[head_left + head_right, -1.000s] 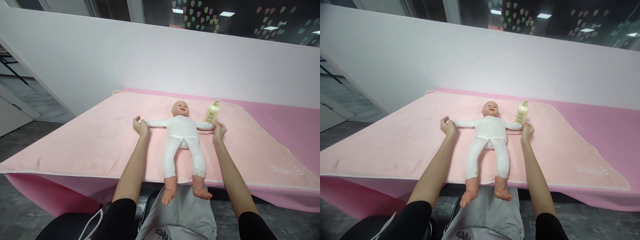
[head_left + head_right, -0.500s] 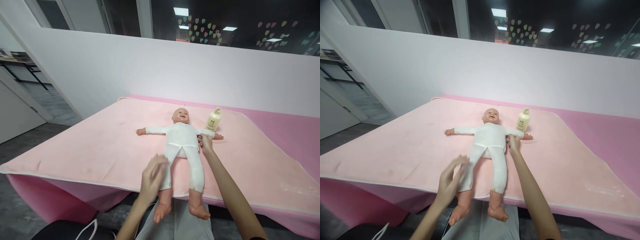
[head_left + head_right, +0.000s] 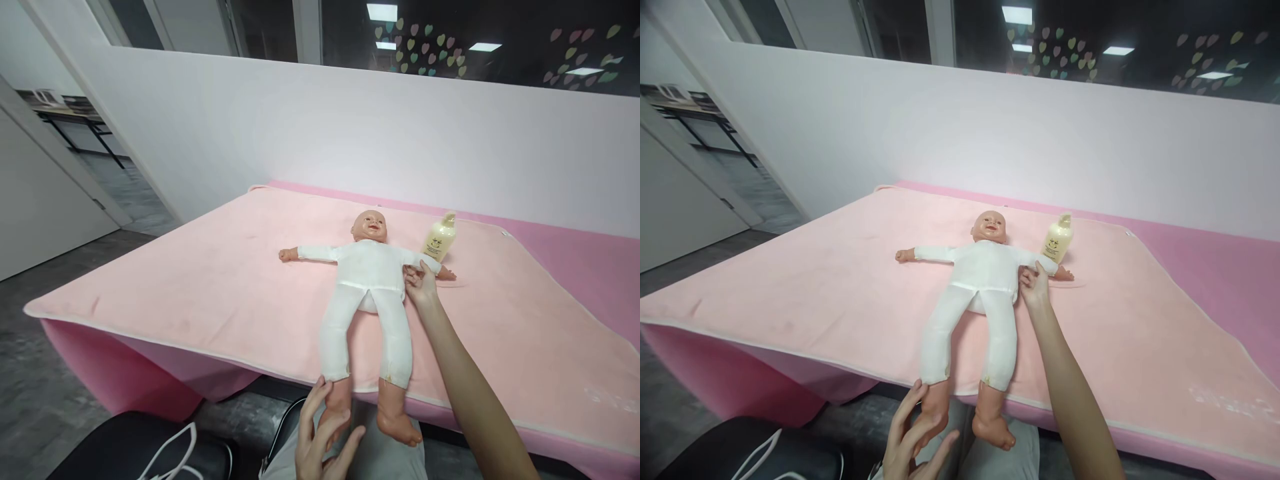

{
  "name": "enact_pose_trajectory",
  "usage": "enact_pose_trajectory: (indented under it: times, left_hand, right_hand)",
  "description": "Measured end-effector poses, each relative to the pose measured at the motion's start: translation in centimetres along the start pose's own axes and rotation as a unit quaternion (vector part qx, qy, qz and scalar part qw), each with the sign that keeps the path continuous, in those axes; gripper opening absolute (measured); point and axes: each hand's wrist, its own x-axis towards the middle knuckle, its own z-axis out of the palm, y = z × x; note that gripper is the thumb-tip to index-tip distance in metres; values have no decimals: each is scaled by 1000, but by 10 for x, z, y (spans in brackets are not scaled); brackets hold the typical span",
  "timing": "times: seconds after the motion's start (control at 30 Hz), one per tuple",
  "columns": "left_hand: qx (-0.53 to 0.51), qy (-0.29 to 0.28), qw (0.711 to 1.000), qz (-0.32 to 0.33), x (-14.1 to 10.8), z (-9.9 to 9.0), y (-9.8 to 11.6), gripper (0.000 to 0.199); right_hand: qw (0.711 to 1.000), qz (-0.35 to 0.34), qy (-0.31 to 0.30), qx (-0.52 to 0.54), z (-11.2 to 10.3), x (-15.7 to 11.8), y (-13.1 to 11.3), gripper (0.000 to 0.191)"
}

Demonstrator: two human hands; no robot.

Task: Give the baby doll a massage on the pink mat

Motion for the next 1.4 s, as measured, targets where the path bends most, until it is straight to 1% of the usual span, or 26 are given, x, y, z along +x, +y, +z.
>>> enact_pose_trajectory:
  times: [0.07,0.1,0.2,0.27,0.33,0.4,0.43,0.47,0.57,0.67,0.77,0.87,0.9,0.93,0.97,1.0,1.03,1.07,1.1,1.13,1.17,1.23,1.3,1.33,1.37,1.4]
  left_hand:
    - [10,8,1000,24,2,-2,-5,24]
    - [13,14,1000,24,4,-3,-7,23]
    - [14,37,999,-11,15,-9,-7,18]
    - [15,56,998,-35,25,-14,-6,17]
    - [17,83,995,-49,40,-19,-6,20]
    - [13,108,993,-46,58,-22,-8,25]
    - [7,112,993,-41,69,-22,-8,27]
    - [-2,103,994,-33,80,-21,-8,28]
    - [10,61,998,8,112,-10,-4,25]
    - [53,27,998,23,134,11,-1,19]
    - [61,-11,998,10,145,34,-5,19]
    - [62,-63,996,-21,151,52,-11,24]
    - [61,-78,995,-29,154,56,-12,25]
    - [57,-89,994,-34,156,59,-13,24]
    - [51,-98,993,-38,159,61,-13,23]
    - [43,-104,993,-41,162,63,-12,20]
    - [36,-108,993,-44,164,64,-12,18]
    - [28,-110,992,-47,166,65,-12,17]
    - [19,-111,992,-49,167,65,-11,17]
    - [10,-110,993,-51,167,66,-12,17]
    - [1,-108,993,-51,168,67,-12,17]
    - [-11,-104,993,-54,168,69,-15,19]
    - [-2,-110,992,-58,167,69,-18,19]
    - [8,-114,992,-57,167,69,-19,18]
    - [17,-117,992,-52,166,68,-20,19]
    - [26,-115,992,-42,163,65,-21,19]
  right_hand:
    - [1000,14,-6,-1,-1,1,-3,25]
    - [1000,18,-7,-12,-1,1,-4,30]
    - [998,19,-6,-52,0,2,-6,42]
    - [997,9,-4,-71,2,1,-6,45]
    - [996,-26,12,-82,3,0,-6,46]
    - [992,-86,35,-86,5,-1,-5,43]
    - [988,-116,42,-89,6,-2,-4,42]
    - [984,-143,47,-93,6,-3,-3,42]
    - [970,-205,46,-119,9,-4,0,46]
    - [954,-262,27,-140,13,-6,1,50]
    - [938,-305,15,-165,15,-8,2,51]
    - [910,-339,0,-238,14,-12,3,57]
    - [894,-351,-13,-279,13,-15,4,58]
    - [870,-364,-31,-332,12,-17,5,57]
    - [835,-378,-54,-396,12,-20,6,54]
    - [789,-393,-77,-466,11,-22,6,52]
    - [735,-405,-94,-535,11,-25,7,51]
    - [682,-412,-104,-596,12,-28,7,52]
    - [635,-415,-105,-643,13,-30,7,54]
    - [598,-413,-102,-679,14,-31,7,56]
    - [571,-409,-98,-705,15,-32,7,56]
    - [531,-400,-95,-741,17,-33,5,56]
    - [504,-395,-100,-762,17,-32,5,54]
    - [497,-395,-102,-766,16,-31,4,54]
    - [499,-397,-104,-764,16,-30,4,53]
    - [507,-400,-107,-756,15,-29,4,53]
